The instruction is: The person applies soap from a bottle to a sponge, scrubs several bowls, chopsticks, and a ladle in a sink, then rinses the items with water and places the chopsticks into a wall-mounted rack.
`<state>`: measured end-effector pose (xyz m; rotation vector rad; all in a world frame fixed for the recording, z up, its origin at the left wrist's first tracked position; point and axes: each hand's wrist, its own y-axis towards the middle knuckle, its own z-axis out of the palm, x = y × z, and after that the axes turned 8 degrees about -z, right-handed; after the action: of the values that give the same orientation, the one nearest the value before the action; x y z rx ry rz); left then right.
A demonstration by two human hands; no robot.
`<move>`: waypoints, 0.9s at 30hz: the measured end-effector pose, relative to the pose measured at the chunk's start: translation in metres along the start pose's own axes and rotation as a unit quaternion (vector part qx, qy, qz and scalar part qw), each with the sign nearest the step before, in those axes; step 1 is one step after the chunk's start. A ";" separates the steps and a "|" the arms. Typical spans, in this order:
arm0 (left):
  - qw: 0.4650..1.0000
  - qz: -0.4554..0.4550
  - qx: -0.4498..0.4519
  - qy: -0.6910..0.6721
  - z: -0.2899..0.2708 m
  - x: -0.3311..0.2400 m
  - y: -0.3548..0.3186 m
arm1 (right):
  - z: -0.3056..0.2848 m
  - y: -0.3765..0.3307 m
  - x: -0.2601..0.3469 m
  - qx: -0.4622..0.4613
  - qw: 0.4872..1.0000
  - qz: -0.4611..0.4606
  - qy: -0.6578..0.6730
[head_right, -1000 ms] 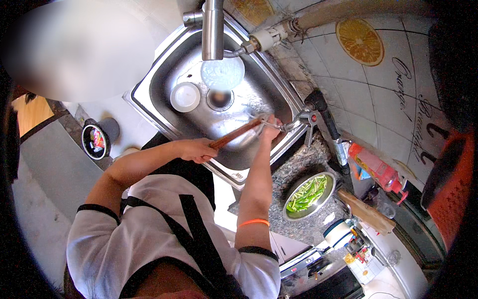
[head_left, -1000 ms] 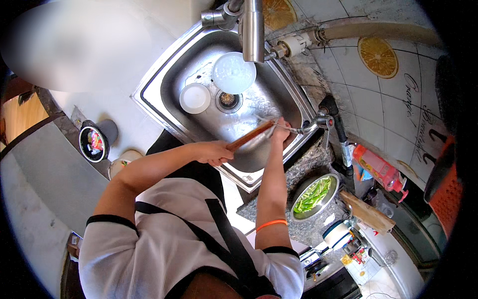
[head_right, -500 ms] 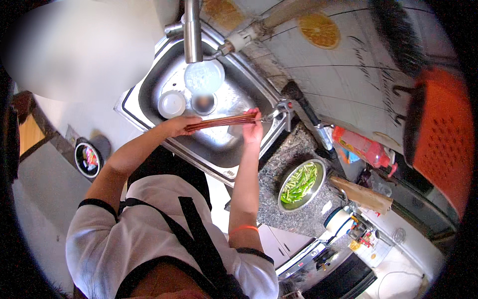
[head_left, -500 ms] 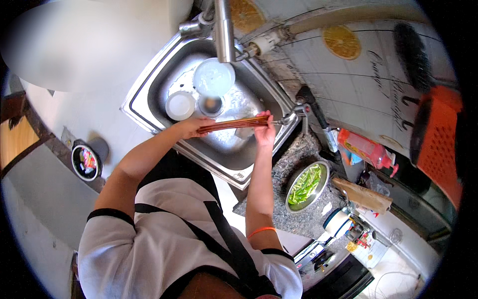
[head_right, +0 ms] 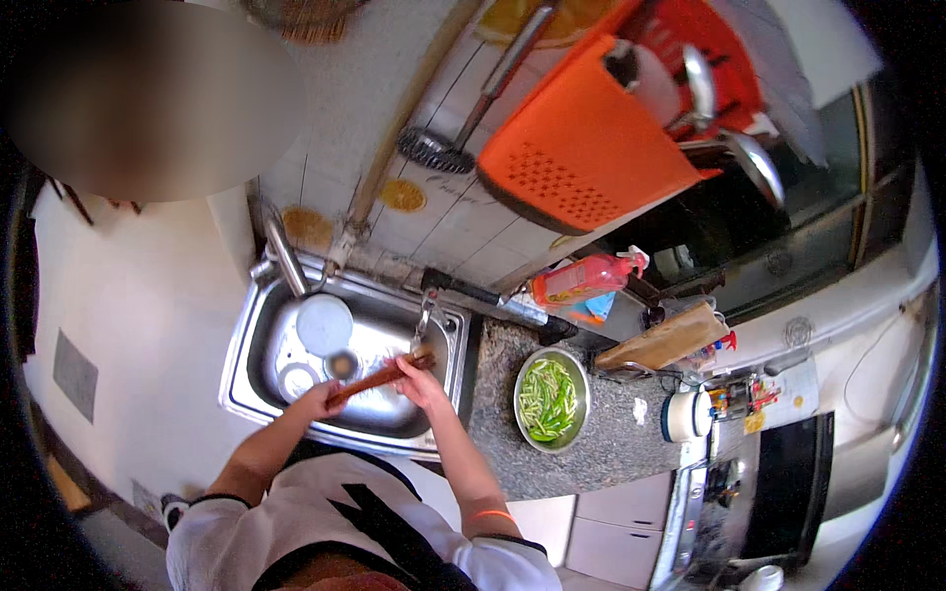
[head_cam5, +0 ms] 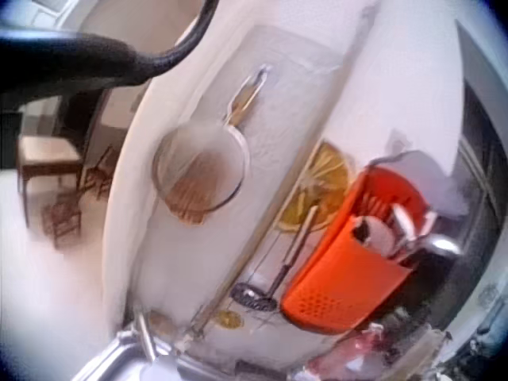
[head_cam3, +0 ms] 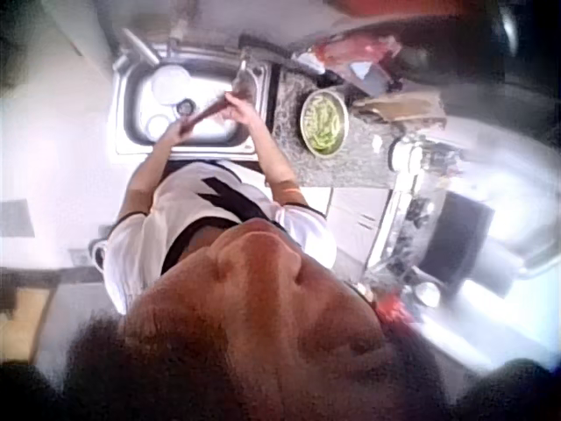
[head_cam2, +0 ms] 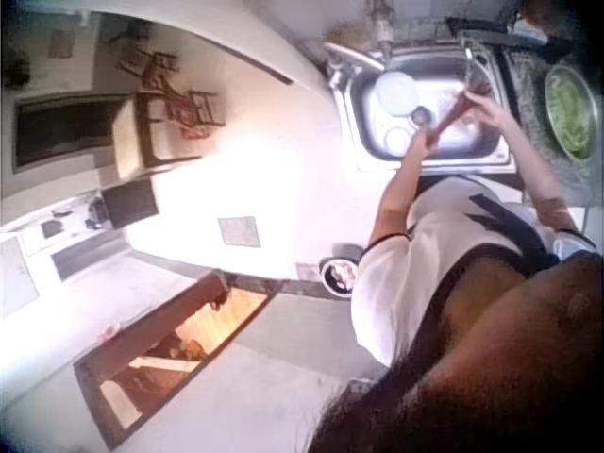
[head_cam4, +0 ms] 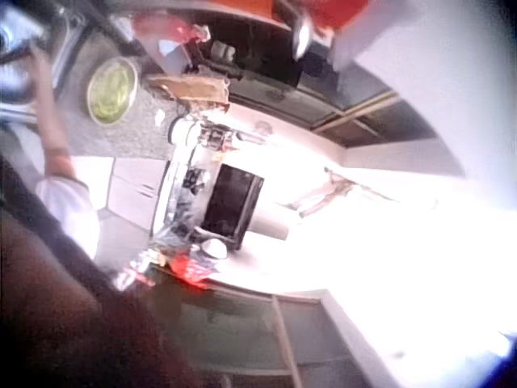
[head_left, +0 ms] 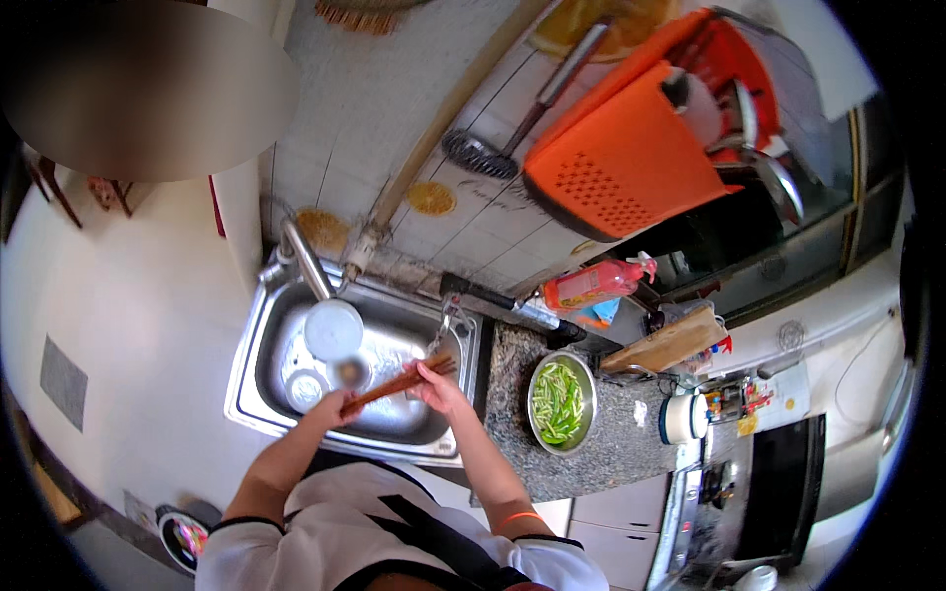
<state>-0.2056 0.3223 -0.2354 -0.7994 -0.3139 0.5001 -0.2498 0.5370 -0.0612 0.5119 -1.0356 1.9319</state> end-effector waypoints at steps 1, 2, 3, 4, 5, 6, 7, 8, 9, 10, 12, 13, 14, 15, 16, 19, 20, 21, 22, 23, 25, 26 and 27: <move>1.000 -0.002 0.010 0.006 -0.001 -0.002 0.000 | -0.016 0.006 -0.009 -0.032 0.999 0.028 0.004; 1.000 -0.005 -0.016 0.025 0.004 -0.005 -0.010 | -0.014 0.003 -0.017 -0.047 0.997 0.026 0.047; 0.998 -0.012 -0.039 0.042 0.012 -0.002 -0.023 | -0.021 0.001 -0.027 -0.091 0.993 0.028 0.073; 0.997 -0.007 -0.056 0.042 0.012 -0.006 -0.031 | -0.013 0.000 -0.032 -0.103 0.992 0.016 0.075; 0.997 -0.001 -0.060 0.046 0.012 -0.007 -0.041 | -0.005 -0.003 -0.037 -0.117 0.990 0.004 0.077; 0.998 0.021 -0.047 0.017 0.015 -0.011 -0.048 | -0.001 -0.004 -0.038 -0.134 0.989 -0.006 0.068; 0.998 0.044 -0.040 -0.014 0.012 -0.013 -0.055 | 0.018 -0.009 -0.036 -0.100 0.994 -0.034 0.012; 0.998 0.045 -0.043 -0.016 0.009 -0.016 -0.060 | 0.039 -0.017 -0.033 -0.067 0.995 -0.062 -0.043; 0.998 0.042 -0.042 -0.016 0.009 -0.018 -0.063 | 0.054 -0.023 -0.029 -0.038 0.990 -0.094 -0.099; 0.998 0.041 -0.041 -0.017 0.010 -0.021 -0.065 | 0.069 -0.026 -0.029 0.048 0.965 -0.163 -0.201; 0.999 0.011 0.002 0.045 0.022 -0.021 -0.069 | 0.098 -0.037 -0.021 0.091 0.914 -0.123 -0.376; 0.998 0.015 0.035 0.056 0.040 -0.013 -0.079 | 0.107 -0.041 -0.019 0.115 0.891 -0.075 -0.433; 0.996 0.008 0.049 0.075 0.054 -0.008 -0.084 | 0.095 -0.032 -0.027 0.143 0.876 -0.099 -0.451; 0.994 -0.001 0.061 0.091 0.064 -0.004 -0.088 | 0.098 -0.034 -0.023 0.137 0.888 -0.094 -0.429; 0.992 -0.006 0.073 0.105 0.069 -0.004 -0.091 | 0.104 -0.036 -0.013 0.136 0.899 -0.090 -0.408; 0.986 -0.016 0.050 0.160 0.059 -0.009 -0.087 | 0.108 -0.035 0.018 0.112 0.824 -0.115 -0.543; 0.973 0.011 -0.053 0.225 0.056 -0.010 -0.090 | 0.107 -0.035 0.023 0.100 0.862 -0.135 -0.478; 0.929 0.105 -0.084 0.344 0.037 -0.016 -0.078 | 0.111 -0.035 0.026 0.091 0.894 -0.153 -0.412; 0.863 0.194 -0.106 0.454 0.013 -0.020 -0.052 | 0.103 -0.032 0.027 0.066 0.891 -0.129 -0.431; 0.777 0.275 -0.122 0.553 0.002 -0.019 -0.036 | 0.083 -0.033 0.028 0.053 0.738 -0.106 -0.664; 0.695 0.206 -0.243 0.645 0.031 -0.004 -0.070 | 0.052 -0.054 0.029 0.034 0.582 -0.146 -0.799; 0.661 0.227 -0.262 0.666 0.037 -0.003 -0.076 | 0.071 -0.064 0.052 0.040 0.677 -0.110 -0.726; 0.626 0.244 -0.284 0.684 0.039 -0.003 -0.081 | 0.100 -0.080 0.077 0.047 0.764 -0.070 -0.639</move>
<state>-0.2009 0.2965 -0.1489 -1.6794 1.2963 0.1441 -0.2285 0.5162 0.0853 2.0634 -1.5937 1.3232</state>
